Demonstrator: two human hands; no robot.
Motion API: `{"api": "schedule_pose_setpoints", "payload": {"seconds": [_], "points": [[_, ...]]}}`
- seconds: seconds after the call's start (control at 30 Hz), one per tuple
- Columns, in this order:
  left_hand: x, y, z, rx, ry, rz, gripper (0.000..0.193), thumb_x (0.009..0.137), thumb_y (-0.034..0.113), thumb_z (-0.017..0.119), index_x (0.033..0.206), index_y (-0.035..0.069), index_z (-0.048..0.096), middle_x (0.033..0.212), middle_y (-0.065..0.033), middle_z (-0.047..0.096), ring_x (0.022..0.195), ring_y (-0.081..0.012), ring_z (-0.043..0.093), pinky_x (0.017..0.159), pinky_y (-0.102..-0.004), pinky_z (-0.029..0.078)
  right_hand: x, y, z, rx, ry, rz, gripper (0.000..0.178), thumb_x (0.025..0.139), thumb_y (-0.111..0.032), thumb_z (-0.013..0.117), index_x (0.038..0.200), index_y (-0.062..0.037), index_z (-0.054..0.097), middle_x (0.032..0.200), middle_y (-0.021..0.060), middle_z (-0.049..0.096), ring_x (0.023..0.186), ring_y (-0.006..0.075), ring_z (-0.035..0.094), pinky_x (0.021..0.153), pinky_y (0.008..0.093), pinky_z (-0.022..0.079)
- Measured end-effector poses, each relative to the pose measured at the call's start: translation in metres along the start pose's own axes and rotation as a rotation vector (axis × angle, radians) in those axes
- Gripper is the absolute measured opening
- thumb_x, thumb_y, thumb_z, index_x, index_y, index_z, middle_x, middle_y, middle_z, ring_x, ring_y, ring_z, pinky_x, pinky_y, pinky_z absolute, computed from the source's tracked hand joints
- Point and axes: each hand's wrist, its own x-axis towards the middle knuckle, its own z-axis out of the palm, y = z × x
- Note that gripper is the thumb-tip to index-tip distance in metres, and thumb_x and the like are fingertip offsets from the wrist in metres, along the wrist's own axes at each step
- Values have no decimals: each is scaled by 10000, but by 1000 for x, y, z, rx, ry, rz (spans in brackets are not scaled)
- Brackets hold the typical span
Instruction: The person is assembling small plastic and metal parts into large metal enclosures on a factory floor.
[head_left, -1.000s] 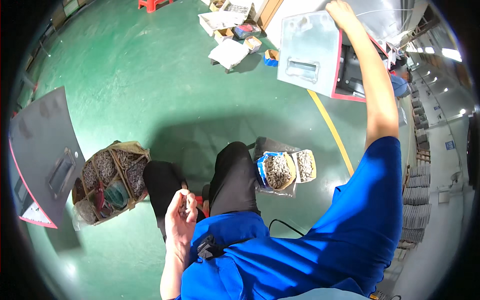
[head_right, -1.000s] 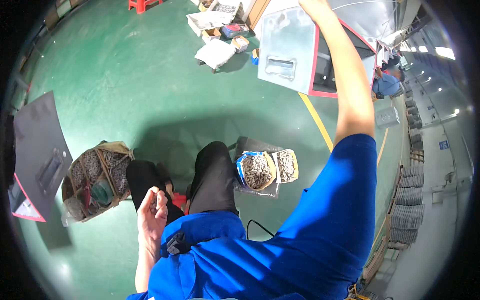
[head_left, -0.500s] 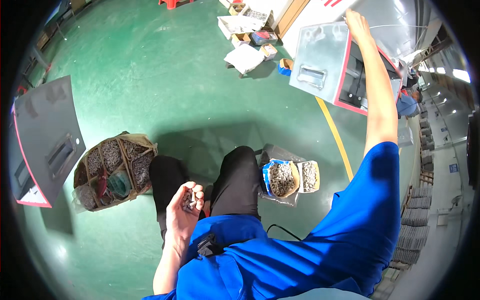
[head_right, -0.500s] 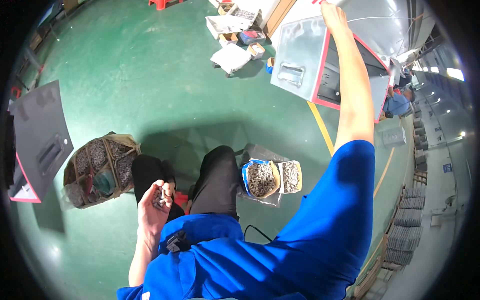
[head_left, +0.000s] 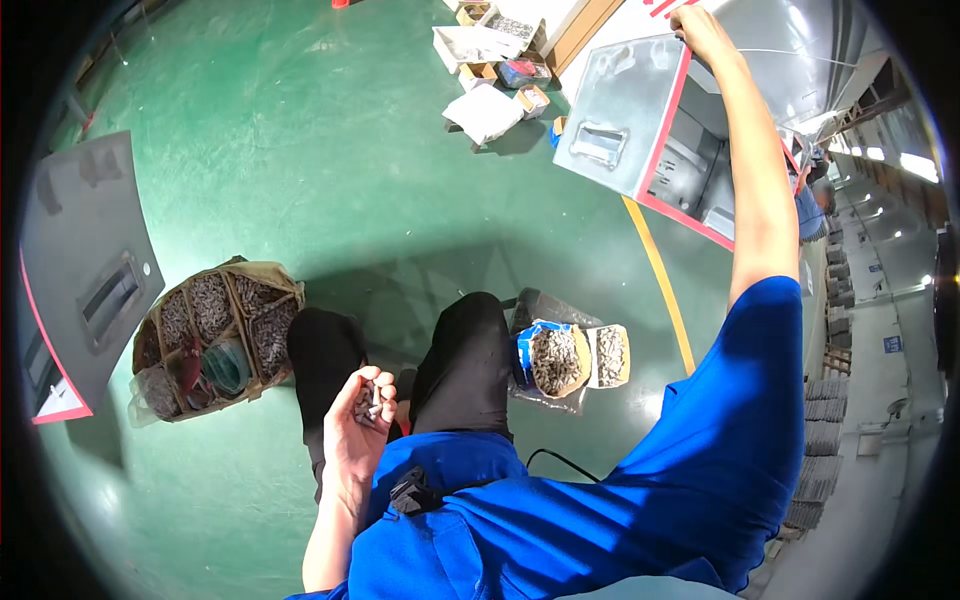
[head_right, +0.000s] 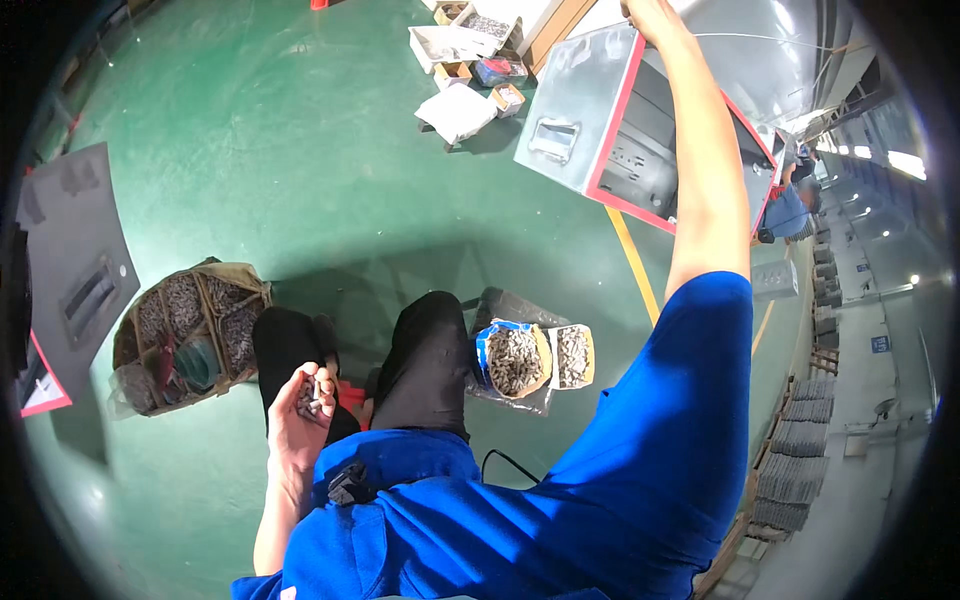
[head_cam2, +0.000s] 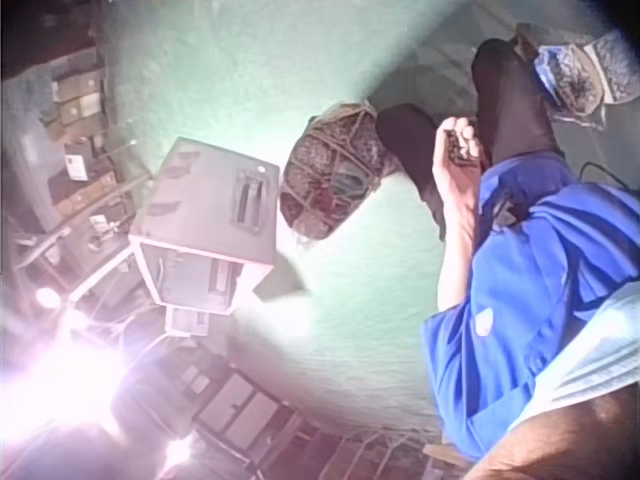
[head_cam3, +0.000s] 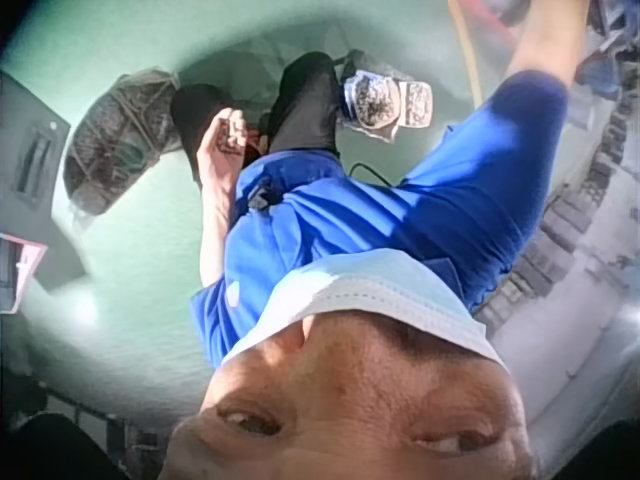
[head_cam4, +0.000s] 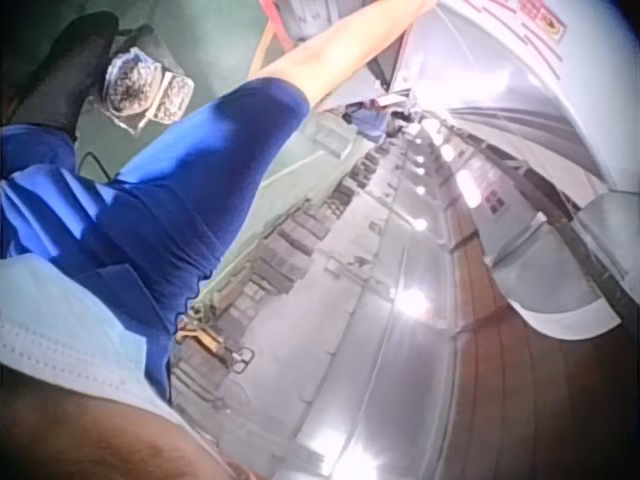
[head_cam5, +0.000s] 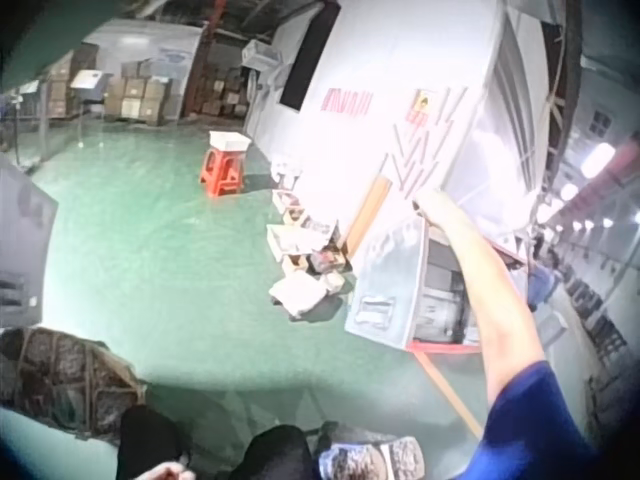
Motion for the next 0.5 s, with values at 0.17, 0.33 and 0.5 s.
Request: {"api": "schedule_pose_setpoints", "payload": {"seconds": [0.17,0.33,0.5], "points": [[1,6,-4,-11,18,2,212,933,206,511,998,30,609,927,-99,652,798,-166,636,682,-261,546,24,-51,-31,11,-368,204,228,811,-154,479,655,-23,583,604,193,596,512,262,602,455,413,446],[6,11,-4,-29,3,15,213,937,204,505,999,27,605,926,-99,648,796,-166,635,680,-262,548,33,-68,-30,187,-295,138,265,854,-192,485,662,-31,570,571,144,564,476,238,564,434,373,442],[7,16,-4,-52,-40,18,224,943,206,492,1011,21,597,943,-113,641,806,-169,632,679,-258,546,40,-88,-23,49,-257,4,185,829,-151,505,720,-39,604,683,152,598,608,255,600,533,384,479]]}}
